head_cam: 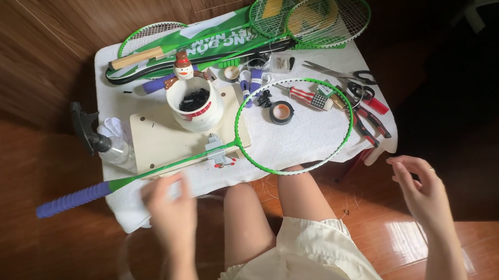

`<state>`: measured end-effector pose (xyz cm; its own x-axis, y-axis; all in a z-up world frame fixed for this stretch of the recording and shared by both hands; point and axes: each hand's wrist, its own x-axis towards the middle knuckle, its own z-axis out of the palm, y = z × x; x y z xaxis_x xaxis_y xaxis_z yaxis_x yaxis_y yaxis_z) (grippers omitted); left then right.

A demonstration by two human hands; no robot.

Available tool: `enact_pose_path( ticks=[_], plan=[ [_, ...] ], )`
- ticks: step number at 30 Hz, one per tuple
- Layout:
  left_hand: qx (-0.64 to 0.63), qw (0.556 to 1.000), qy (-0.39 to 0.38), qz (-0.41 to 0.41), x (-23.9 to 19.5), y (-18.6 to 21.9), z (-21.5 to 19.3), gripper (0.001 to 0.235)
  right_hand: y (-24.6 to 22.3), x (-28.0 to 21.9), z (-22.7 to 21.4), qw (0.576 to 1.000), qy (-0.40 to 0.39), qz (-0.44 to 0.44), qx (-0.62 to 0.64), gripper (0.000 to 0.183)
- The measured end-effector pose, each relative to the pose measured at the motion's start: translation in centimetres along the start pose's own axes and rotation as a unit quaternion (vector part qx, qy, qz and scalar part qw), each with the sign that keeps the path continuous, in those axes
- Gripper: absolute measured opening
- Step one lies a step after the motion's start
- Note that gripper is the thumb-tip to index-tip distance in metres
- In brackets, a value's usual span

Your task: The person strings a green badminton racket by hand, threading white string through the grommets and pulling it taut. They repeatedly adjust the string path and tension while working over a small table with tools and other rackets nearby.

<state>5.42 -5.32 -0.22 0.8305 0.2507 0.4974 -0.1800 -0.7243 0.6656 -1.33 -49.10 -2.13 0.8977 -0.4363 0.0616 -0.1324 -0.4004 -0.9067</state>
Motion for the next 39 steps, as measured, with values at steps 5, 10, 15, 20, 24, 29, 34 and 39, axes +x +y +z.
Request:
enact_pose_path(
  ticks=[5, 10, 15, 20, 24, 29, 34, 39],
  plan=[
    [0.076, 0.981, 0.106, -0.140, -2.8, -6.3, -8.9, 0.006, 0.6, 0.7, 1.2, 0.999, -0.033, -0.002, -0.012, 0.027],
    [0.242, 0.938, 0.181, -0.171, -7.9, -19.1, -17.5, 0.008, 0.2, 1.2, 1.9, 0.999, -0.050, 0.009, -0.014, 0.028],
    [0.300, 0.903, 0.219, -0.217, -8.3, -19.8, -20.3, 0.018, -0.2, 1.4, 2.1, 0.998, -0.057, 0.015, -0.012, 0.028],
    [0.137, 0.974, 0.179, -0.028, -1.5, -1.3, -12.6, 0.026, -0.6, 1.6, 2.5, 0.997, -0.071, -0.012, -0.016, 0.027],
    [0.137, 0.989, 0.057, -0.031, 0.3, 4.3, -2.6, 0.028, -1.3, 1.8, 2.9, 0.997, -0.080, -0.014, -0.018, 0.027],
    [0.136, 0.982, -0.103, 0.085, 0.9, 4.1, 7.5, 0.033, -1.5, 2.2, 2.8, 0.997, -0.071, -0.012, -0.004, 0.026],
    [0.202, 0.970, -0.097, 0.097, 0.7, 3.0, 9.2, 0.019, -0.9, 4.4, 3.0, 0.999, -0.045, -0.015, -0.012, 0.026],
    [0.201, 0.973, -0.081, 0.084, 1.0, 3.3, 8.5, 0.024, -4.2, 7.7, 5.5, 0.994, -0.035, -0.077, -0.070, 0.025]
  ],
)
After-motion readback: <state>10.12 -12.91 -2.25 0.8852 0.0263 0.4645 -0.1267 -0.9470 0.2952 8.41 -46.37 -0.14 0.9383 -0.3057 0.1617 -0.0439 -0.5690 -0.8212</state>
